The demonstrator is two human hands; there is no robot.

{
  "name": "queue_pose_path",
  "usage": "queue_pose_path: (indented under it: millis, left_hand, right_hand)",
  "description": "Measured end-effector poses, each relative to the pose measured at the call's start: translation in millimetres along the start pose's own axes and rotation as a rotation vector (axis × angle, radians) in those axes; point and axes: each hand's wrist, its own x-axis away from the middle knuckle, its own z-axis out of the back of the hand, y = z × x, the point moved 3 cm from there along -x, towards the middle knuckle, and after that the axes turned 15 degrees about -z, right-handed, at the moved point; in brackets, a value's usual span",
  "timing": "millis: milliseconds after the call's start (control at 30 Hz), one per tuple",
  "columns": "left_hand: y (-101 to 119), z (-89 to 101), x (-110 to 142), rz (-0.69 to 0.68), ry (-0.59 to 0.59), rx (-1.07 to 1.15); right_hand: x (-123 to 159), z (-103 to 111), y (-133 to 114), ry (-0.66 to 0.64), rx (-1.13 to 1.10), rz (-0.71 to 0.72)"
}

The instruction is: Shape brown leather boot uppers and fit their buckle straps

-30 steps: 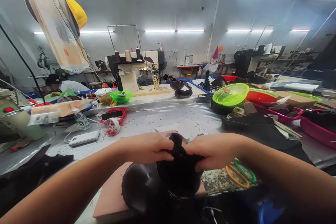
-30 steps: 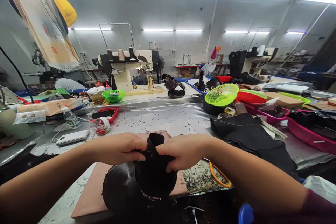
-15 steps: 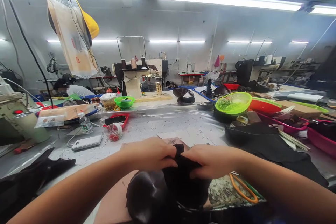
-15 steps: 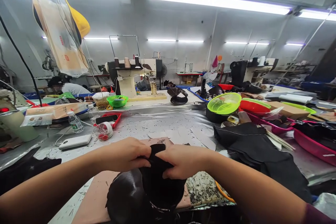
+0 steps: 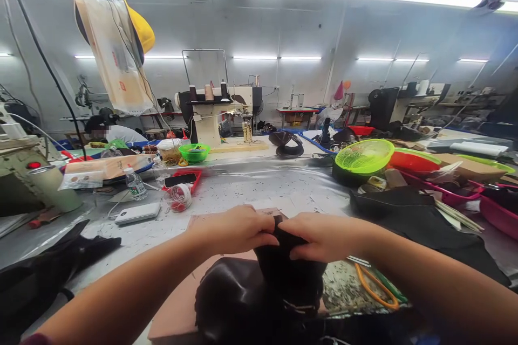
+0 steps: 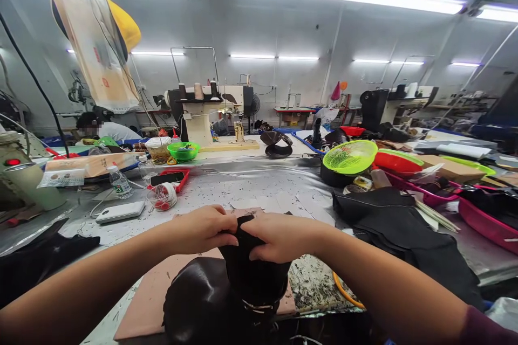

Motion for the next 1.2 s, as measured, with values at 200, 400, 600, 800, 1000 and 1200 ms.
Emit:
queue_pose_path:
  millis: [200, 400, 600, 800, 1000, 1200]
  left_hand:
    - [1.5, -7.6, 1.8, -0.004, 0.104, 0.032]
    - [-0.3, -0.7, 12.1, -0.089, 0.147, 0.099]
    - [-1.1, 4.1, 14.7, 0.022, 0.211, -0.003]
    - [-2.1, 0.6, 11.8, 0.028, 0.255, 0.025]
    - [-19.8, -4.6, 21.9, 0.186, 0.528, 0.542]
    - [-22.7, -21.0, 21.4, 0.366, 0.791, 0.931]
  right_hand:
    - [-6.4, -2.9, -2.6, 0.047, -0.064, 0.101]
    - [-9.0, -2.7, -1.9, 0.103, -0.168, 0.175]
    - [-13.0, 2.8, 3.8, 0.101, -0.141, 0.059]
    - [-23.2, -0.2, 6.8, 0.220, -0.213, 0.048]
    - [-16.4, 8.9, 8.3, 0.135, -0.318, 0.204]
    - [-12.9, 14.7, 11.5, 0.169, -0.266, 0.138]
